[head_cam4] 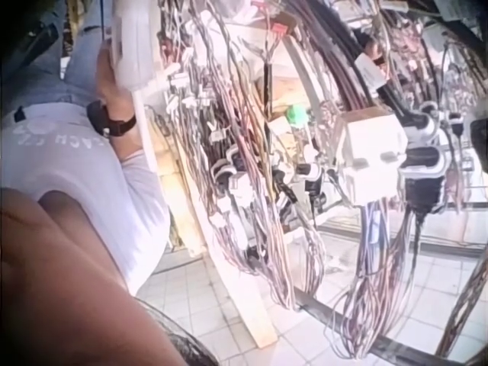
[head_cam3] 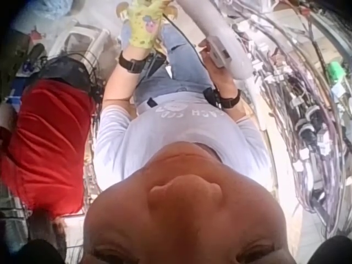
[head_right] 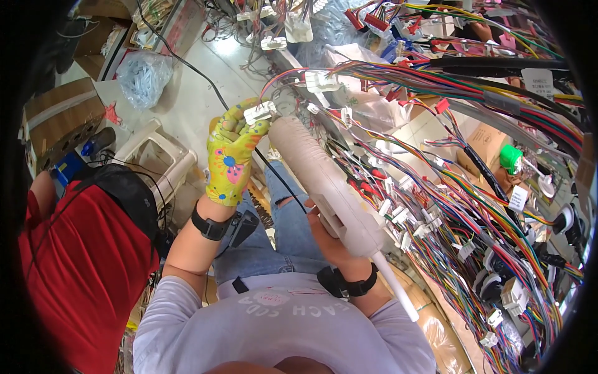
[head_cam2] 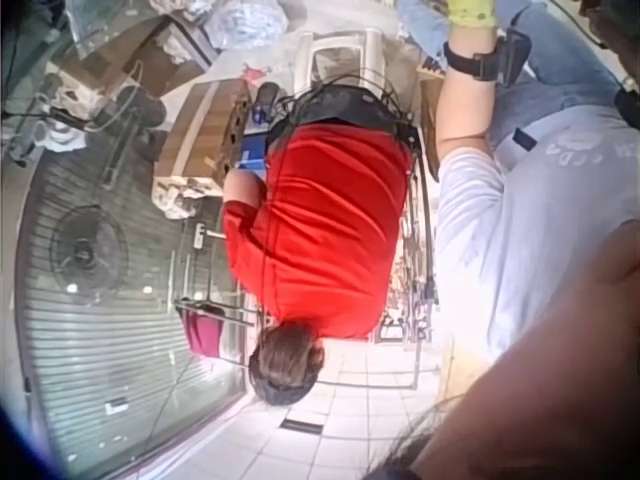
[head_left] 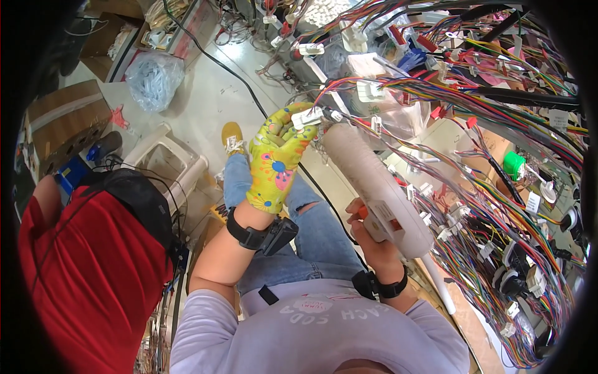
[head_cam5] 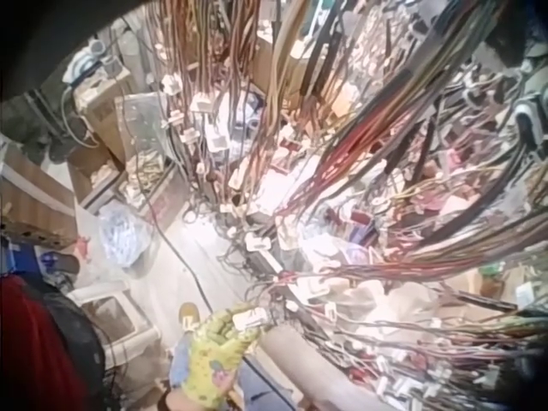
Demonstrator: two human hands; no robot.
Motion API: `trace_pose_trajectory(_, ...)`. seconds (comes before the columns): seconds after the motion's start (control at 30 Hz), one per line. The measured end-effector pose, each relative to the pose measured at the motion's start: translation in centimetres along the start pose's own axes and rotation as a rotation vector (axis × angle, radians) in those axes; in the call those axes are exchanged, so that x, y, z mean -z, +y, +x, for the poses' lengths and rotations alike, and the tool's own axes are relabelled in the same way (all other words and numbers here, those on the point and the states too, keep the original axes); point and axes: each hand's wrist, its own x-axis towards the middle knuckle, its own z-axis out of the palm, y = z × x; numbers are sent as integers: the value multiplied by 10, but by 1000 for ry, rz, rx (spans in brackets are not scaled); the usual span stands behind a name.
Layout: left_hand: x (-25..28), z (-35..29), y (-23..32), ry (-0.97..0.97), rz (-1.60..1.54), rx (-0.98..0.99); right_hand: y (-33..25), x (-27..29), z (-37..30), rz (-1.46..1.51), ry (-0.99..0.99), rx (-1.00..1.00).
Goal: The person applies glue to wire connectors using a glue gun, sets the tool aside on a box, and attaches a small component to a connector. Finally, they handle various wires and connectors on the rack by hand.
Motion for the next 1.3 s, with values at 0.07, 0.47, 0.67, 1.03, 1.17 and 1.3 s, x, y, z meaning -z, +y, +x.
trace_pose_trajectory(0.07,0,-1,1,0,-14,-4,1,1,1,65,-3,3)
trace_pose_trajectory(0.47,-2,-1,2,13,-38,9,-1,-3,-1,117,37,-13)
trace_pose_trajectory(0.67,-1,-1,0,17,-29,-3,-1,-2,-1,74,10,-18)
trace_pose_trajectory(1.03,9,-1,-5,7,190,47,-12,-3,1,255,16,-55)
trace_pose_trajectory(1.17,21,5,-24,-31,-88,130,-14,-4,1,388,-5,-66)
trace_pose_trajectory(1.3,23,4,-32,-121,571,-295,-9,-4,-1,382,-4,-61)
